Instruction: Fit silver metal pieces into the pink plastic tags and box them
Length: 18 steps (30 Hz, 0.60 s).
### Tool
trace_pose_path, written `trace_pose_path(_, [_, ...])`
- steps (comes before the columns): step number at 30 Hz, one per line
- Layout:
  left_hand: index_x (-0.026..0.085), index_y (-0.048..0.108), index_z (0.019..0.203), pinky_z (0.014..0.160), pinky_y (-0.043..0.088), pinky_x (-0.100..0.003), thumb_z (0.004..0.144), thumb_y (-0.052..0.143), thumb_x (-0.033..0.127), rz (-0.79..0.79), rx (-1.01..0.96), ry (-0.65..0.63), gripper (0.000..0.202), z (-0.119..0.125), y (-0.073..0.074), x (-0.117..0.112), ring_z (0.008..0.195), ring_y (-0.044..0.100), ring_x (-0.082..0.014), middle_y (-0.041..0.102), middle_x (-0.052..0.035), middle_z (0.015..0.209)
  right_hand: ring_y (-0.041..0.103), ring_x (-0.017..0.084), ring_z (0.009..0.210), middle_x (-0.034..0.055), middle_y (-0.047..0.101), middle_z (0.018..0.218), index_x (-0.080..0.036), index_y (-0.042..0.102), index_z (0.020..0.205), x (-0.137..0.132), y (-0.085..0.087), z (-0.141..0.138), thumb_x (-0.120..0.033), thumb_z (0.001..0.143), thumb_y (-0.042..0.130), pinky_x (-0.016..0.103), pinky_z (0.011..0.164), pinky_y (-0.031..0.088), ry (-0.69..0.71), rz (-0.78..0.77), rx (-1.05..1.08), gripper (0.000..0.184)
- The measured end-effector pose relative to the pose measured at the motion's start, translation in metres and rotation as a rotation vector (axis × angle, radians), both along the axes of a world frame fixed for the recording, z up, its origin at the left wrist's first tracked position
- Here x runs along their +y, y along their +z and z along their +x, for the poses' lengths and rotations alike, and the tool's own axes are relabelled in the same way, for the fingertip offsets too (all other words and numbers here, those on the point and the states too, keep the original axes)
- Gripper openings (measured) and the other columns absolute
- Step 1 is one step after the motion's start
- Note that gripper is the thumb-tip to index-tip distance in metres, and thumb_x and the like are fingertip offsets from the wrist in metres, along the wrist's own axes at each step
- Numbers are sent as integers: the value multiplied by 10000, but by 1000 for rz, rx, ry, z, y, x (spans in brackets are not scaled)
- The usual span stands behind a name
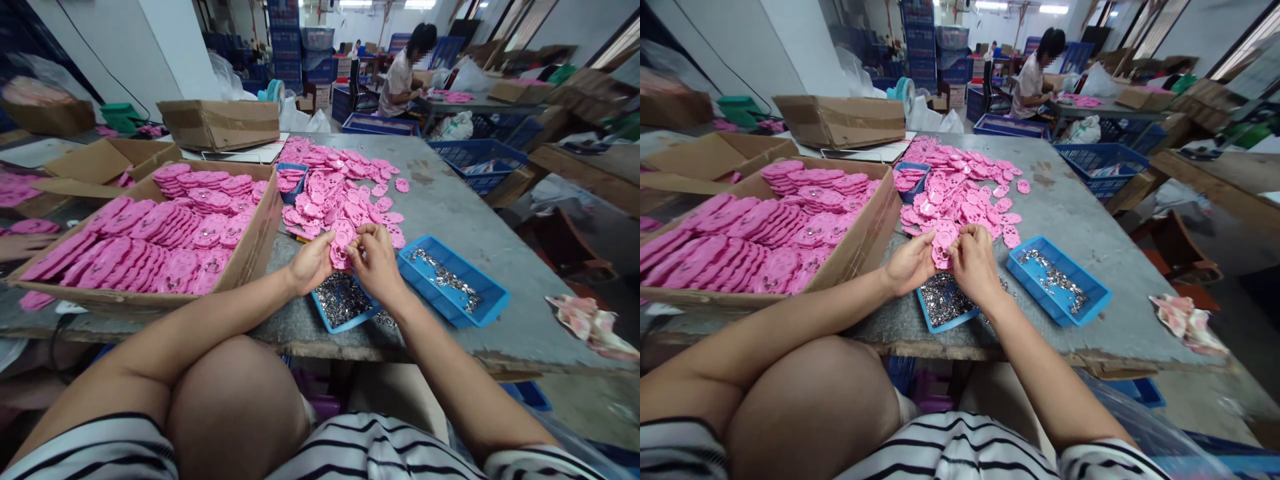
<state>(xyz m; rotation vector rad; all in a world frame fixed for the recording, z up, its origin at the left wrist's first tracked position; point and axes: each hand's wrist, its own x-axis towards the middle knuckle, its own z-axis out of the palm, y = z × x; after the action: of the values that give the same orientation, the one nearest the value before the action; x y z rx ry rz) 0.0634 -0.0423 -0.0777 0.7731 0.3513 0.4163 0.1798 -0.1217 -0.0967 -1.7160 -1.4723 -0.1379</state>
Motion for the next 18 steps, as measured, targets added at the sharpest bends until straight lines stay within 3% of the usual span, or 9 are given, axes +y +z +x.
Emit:
trace_pose_path(3, [137,599,1010,731,564,-328,861,481,218,37,17,20,207,-2,-2,-1,901,685,-219,713,-100,929,519,258,1084,112,546,1128,-226,518,825,1,-2,-1,-282,851,545,447,905,473,15,59,76,67])
trace_pose_path(5, [151,569,985,651,551,-296,768,547,150,113,25,31,218,-3,-2,-1,848,690,-209,711,-87,929,557,228,1018,99,553,1116,-226,525,857,2,-5,-1,-302,849,533,408,845,501,30,116,260,77])
trace_pose_path(8, [154,537,953,564,510,-254,663,598,94,244,47,76,302,-4,-2,0,741,685,-181,709,-77,909,581,156,778,38,580,958,-230,522,925,3,-11,4,-335,867,493,337,714,512,11,145,593,124])
trace_pose_path(10, [153,517,934,538,491,-245,640,604,98,293,56,156,312,-4,0,0,680,671,-160,703,-71,880,552,130,643,-13,567,798,-227,514,961,2,-14,7,-308,874,460,310,655,499,13,72,687,131])
trace_pose_path(13, [167,488,908,508,462,-229,612,600,118,328,37,261,320,-3,3,1,612,643,-131,690,-41,825,569,147,636,-22,573,705,-206,529,911,0,-12,6,-221,854,453,321,676,505,84,-206,502,96])
trace_pose_path(16, [181,473,898,507,447,-217,586,602,142,335,27,295,341,-2,5,1,591,628,-117,681,-14,772,641,212,854,86,669,943,-172,584,915,3,-7,-4,-148,815,513,368,807,516,149,-543,103,125])
trace_pose_path(18, [186,471,902,510,444,-215,570,597,153,332,41,303,357,-2,5,1,601,633,-122,679,-7,756,656,258,974,167,658,1130,-144,625,980,6,-4,-12,-101,812,516,383,861,513,165,-761,-133,205])
